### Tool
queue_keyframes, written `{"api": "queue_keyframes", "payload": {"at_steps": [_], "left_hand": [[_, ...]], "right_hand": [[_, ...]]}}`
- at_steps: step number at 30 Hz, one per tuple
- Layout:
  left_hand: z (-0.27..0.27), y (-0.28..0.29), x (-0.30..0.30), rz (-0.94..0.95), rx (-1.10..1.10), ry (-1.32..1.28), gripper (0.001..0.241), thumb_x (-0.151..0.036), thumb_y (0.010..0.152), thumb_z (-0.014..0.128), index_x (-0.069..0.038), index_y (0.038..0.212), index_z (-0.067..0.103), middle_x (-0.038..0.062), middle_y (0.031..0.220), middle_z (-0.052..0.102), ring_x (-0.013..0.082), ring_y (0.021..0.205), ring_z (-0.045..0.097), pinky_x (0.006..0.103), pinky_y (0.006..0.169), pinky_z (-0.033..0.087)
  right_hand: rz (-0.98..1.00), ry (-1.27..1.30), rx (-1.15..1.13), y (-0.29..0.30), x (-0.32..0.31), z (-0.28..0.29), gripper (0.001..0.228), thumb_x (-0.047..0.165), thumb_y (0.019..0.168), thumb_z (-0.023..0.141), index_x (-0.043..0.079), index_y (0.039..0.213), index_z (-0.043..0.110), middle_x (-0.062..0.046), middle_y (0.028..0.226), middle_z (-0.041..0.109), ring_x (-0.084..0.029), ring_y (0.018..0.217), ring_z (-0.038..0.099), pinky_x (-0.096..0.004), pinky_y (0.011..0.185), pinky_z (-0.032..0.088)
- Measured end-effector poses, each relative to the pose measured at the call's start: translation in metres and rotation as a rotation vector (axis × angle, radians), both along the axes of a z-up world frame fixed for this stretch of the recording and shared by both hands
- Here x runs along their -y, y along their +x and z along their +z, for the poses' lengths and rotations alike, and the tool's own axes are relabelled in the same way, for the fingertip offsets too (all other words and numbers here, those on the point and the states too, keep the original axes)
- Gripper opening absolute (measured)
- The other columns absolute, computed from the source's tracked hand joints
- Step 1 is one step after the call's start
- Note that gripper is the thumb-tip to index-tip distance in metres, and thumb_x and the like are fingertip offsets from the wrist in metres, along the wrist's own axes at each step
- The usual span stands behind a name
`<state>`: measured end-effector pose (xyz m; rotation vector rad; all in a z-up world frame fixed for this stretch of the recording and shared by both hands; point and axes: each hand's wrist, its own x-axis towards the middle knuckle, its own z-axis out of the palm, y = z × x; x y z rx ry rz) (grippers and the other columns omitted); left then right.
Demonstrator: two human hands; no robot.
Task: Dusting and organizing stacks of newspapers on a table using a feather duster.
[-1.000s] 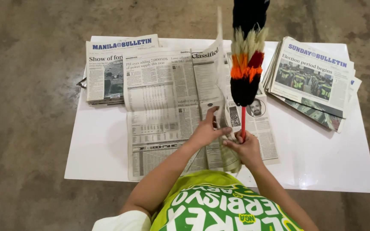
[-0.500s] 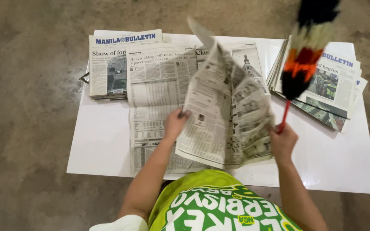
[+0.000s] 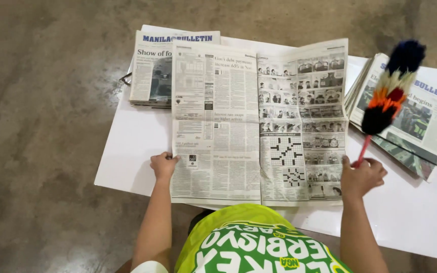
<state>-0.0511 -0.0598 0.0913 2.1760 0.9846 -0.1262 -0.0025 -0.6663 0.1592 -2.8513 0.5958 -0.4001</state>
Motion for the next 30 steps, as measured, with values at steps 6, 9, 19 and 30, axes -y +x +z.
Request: {"api": "queue_keyframes", "payload": {"at_steps": [6, 9, 19, 30], "left_hand": [[-0.07, 0.006, -0.015, -0.029, -0.094, 0.08, 0.039, -0.033, 0.072, 0.087, -0.009, 0.101, 0.078, 0.012, 0.111, 0.06, 0.0427, 0.109, 0.066, 0.0486, 0.093, 0.057], [-0.069, 0.011, -0.021, -0.066, -0.115, 0.125, 0.034, -0.03, 0.068, 0.086, -0.009, 0.093, 0.079, 0.012, 0.101, 0.062, 0.0421, 0.101, 0.07, 0.0466, 0.088, 0.059], [-0.057, 0.009, -0.021, -0.124, -0.118, 0.117, 0.031, -0.021, 0.068, 0.083, -0.005, 0.094, 0.078, 0.018, 0.097, 0.071, 0.0432, 0.104, 0.071, 0.0505, 0.089, 0.059], [0.021, 0.034, 0.011, -0.178, -0.22, 0.034, 0.048, -0.016, 0.079, 0.084, 0.008, 0.117, 0.068, 0.028, 0.127, 0.046, 0.0612, 0.116, 0.055, 0.0624, 0.095, 0.056]], "right_hand": [[0.49, 0.676, -0.04, -0.007, -0.143, 0.006, 0.036, 0.034, 0.11, 0.04, 0.005, 0.107, 0.062, -0.017, 0.093, 0.053, -0.036, 0.083, 0.06, -0.048, 0.082, 0.05], [0.742, 0.46, -0.329, -0.034, -0.203, -0.034, 0.031, 0.035, 0.106, 0.044, 0.015, 0.127, 0.055, -0.017, 0.082, 0.062, -0.046, 0.07, 0.067, -0.056, 0.06, 0.051], [0.585, 0.026, -0.275, 0.011, -0.081, -0.077, 0.036, 0.01, 0.096, 0.052, 0.016, 0.129, 0.064, -0.015, 0.097, 0.068, -0.043, 0.076, 0.074, -0.054, 0.065, 0.06], [0.656, -0.04, 0.064, -0.074, -0.032, -0.143, 0.029, 0.017, 0.095, 0.058, 0.013, 0.124, 0.063, -0.017, 0.072, 0.063, -0.042, 0.056, 0.063, -0.053, 0.055, 0.049]]}}
